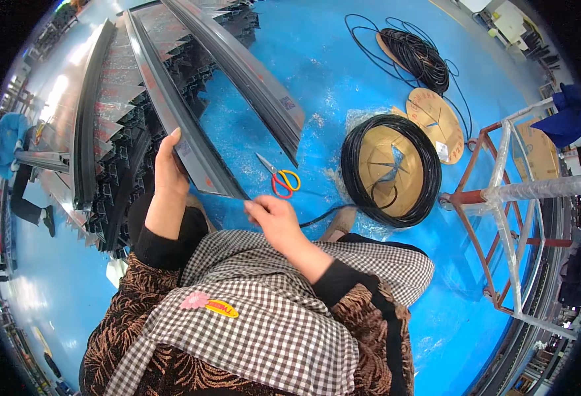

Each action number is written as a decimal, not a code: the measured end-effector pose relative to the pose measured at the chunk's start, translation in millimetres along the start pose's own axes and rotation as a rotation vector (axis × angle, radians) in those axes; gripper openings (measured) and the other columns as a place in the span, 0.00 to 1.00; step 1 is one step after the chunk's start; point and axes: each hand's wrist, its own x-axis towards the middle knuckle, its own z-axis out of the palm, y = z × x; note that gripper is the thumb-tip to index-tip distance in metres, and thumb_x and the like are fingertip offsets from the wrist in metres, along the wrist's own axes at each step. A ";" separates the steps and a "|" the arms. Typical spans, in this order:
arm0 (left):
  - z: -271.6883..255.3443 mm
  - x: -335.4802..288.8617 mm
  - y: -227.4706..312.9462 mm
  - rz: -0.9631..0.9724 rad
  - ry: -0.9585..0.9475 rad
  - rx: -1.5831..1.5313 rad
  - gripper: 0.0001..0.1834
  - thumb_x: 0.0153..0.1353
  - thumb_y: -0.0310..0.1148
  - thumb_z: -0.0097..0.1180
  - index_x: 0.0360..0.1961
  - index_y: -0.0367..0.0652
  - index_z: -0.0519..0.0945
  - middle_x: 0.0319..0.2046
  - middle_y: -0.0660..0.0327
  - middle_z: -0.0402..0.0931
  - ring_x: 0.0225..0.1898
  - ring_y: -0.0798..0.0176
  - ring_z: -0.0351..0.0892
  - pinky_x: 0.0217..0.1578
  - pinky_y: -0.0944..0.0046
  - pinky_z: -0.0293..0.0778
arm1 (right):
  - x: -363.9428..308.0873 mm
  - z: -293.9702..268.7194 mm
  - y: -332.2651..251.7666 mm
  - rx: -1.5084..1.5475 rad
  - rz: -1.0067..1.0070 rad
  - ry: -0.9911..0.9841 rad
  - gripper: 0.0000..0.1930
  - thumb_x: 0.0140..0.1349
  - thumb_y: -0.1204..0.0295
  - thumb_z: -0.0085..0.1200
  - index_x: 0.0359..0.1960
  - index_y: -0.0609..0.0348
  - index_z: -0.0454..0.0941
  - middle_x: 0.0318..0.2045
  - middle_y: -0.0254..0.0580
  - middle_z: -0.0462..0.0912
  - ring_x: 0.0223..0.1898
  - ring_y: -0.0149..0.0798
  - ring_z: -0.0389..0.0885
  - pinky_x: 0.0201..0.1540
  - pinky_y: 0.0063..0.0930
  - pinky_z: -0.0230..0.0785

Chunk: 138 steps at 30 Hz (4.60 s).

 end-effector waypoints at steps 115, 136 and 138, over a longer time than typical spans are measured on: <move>13.4 -6.2 4.0 -0.002 -0.003 0.005 0.16 0.53 0.41 0.54 0.38 0.40 0.76 0.31 0.61 0.76 0.30 0.65 0.73 0.35 0.68 0.68 | -24.3 -15.6 13.0 0.057 0.048 0.082 0.08 0.60 0.71 0.52 0.28 0.65 0.77 0.23 0.34 0.76 0.25 0.26 0.68 0.30 0.17 0.62; 18.0 -12.5 7.6 -0.050 -0.002 0.002 0.19 0.54 0.43 0.54 0.42 0.42 0.76 0.32 0.62 0.77 0.32 0.66 0.75 0.38 0.70 0.68 | -113.0 -381.3 -80.1 -2.015 -0.330 0.436 0.07 0.47 0.70 0.51 0.25 0.51 0.83 0.20 0.40 0.79 0.22 0.45 0.75 0.25 0.39 0.66; 21.6 -12.7 6.2 -0.059 0.004 0.002 0.19 0.54 0.43 0.53 0.42 0.42 0.76 0.33 0.61 0.77 0.32 0.66 0.75 0.38 0.69 0.68 | -171.7 -424.4 -164.7 -2.127 -0.207 0.574 0.07 0.50 0.70 0.49 0.26 0.52 0.81 0.22 0.41 0.79 0.23 0.45 0.75 0.27 0.39 0.67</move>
